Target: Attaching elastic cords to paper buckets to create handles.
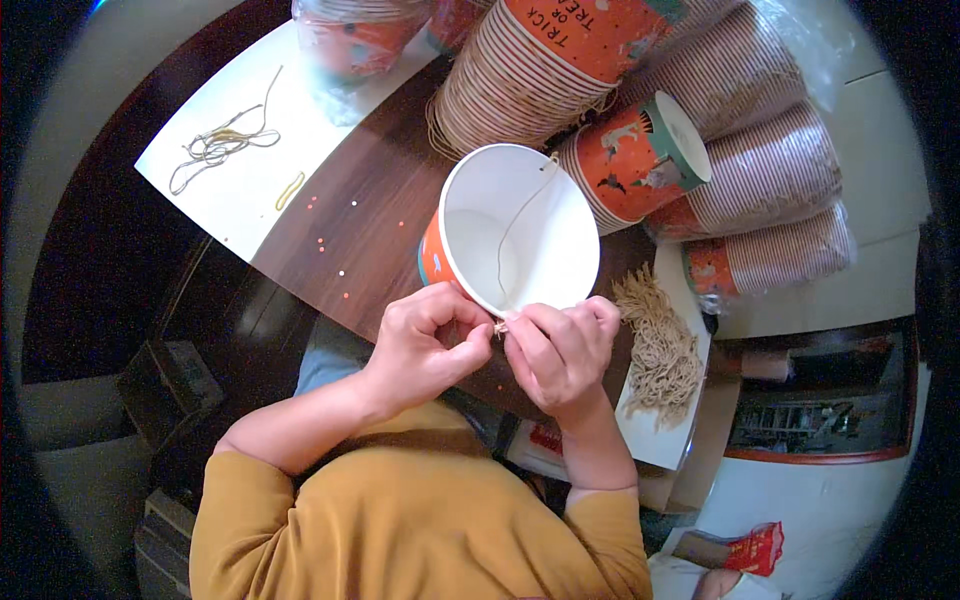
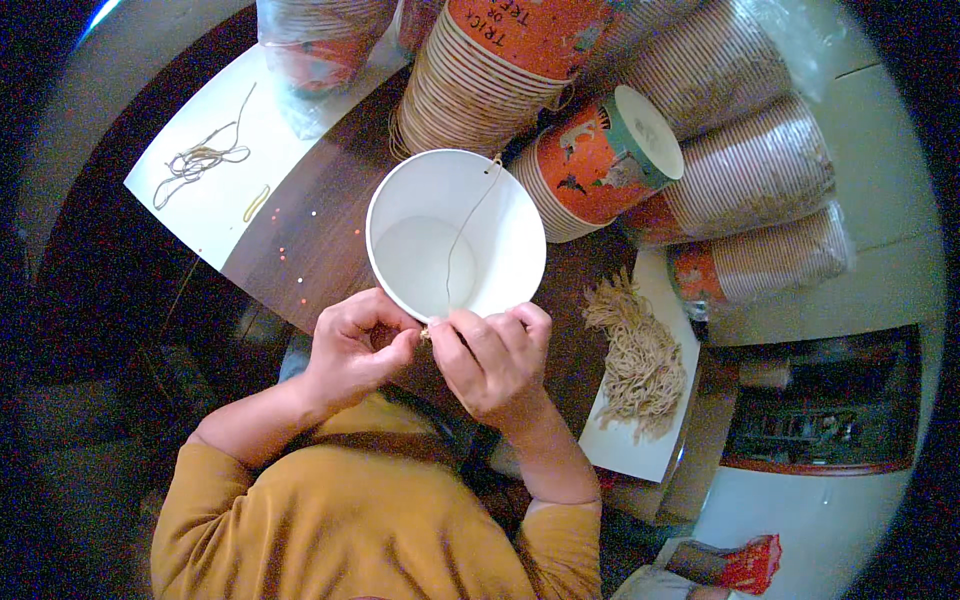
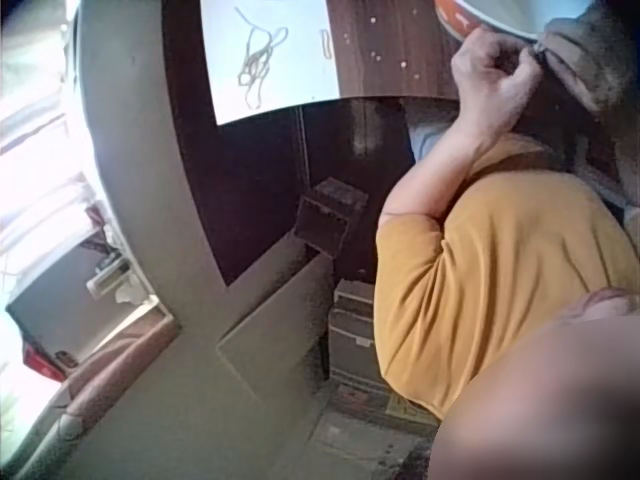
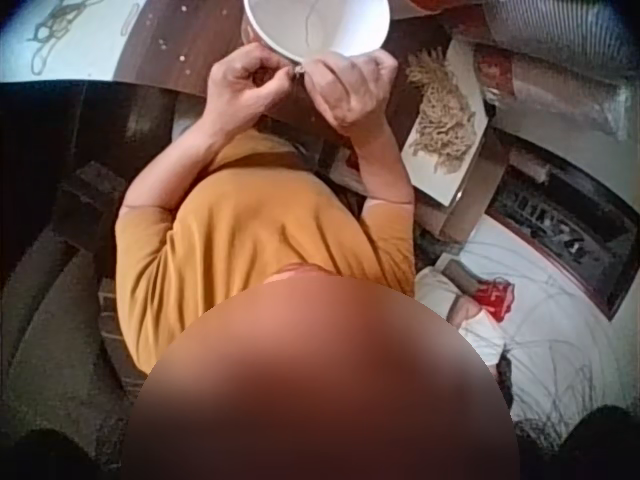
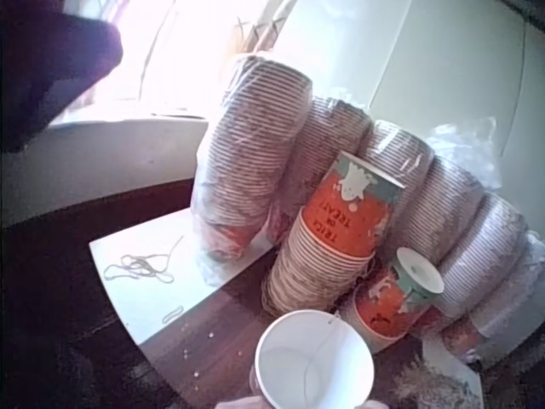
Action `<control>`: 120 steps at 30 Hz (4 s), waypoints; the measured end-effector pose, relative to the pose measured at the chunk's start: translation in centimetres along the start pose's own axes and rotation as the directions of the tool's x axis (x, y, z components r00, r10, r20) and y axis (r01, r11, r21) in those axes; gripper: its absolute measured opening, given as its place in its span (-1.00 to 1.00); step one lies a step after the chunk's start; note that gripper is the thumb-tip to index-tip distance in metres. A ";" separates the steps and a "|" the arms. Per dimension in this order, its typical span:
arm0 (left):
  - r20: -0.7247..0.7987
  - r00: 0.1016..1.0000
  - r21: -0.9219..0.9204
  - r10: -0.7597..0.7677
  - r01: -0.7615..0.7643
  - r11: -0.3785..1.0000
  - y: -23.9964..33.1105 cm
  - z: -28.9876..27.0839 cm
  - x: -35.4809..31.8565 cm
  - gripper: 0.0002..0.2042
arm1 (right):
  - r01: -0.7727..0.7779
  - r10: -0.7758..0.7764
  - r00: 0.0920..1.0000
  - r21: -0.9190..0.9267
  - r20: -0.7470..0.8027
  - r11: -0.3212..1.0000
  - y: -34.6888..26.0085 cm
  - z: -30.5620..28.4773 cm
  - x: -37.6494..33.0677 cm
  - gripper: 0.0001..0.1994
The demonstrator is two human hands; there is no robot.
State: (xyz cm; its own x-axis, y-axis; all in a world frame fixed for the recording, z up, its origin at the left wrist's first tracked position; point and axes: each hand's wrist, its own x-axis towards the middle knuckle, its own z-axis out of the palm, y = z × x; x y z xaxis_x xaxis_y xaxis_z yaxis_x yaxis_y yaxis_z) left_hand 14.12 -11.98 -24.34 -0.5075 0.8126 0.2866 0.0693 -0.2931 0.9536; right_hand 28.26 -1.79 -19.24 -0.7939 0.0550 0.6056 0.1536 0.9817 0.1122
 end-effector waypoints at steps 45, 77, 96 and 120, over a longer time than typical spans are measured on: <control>0.068 0.998 -0.216 -0.002 0.017 0.976 -0.3 -0.6 -1.1 -0.94 | -0.052 0.051 0.998 -0.009 -0.038 0.999 -0.7 0.0 0.3 -0.73; 0.316 0.676 0.631 0.665 -0.674 0.386 1.9 -0.9 2.4 -0.68 | -0.129 0.090 0.966 0.148 0.242 0.981 -0.5 -4.8 1.3 -0.76; 0.201 0.713 0.345 0.672 -0.694 0.632 0.9 -2.3 2.8 -0.72 | -0.251 0.223 0.965 0.222 0.140 0.942 0.6 -4.4 2.3 -0.77; 0.057 0.949 0.009 0.310 -0.311 0.950 1.8 -2.1 1.0 -0.91 | -0.832 0.007 0.548 0.544 0.837 0.104 5.5 -1.5 5.5 -0.90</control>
State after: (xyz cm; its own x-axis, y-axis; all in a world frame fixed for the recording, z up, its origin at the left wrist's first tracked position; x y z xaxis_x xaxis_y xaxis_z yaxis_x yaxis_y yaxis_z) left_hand 11.97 -12.78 -22.50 -0.4109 0.7091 0.5730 0.2315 -0.5267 0.8179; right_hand 25.65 3.66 -14.16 -0.9261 0.1890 -0.3266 0.3566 0.1555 -0.9212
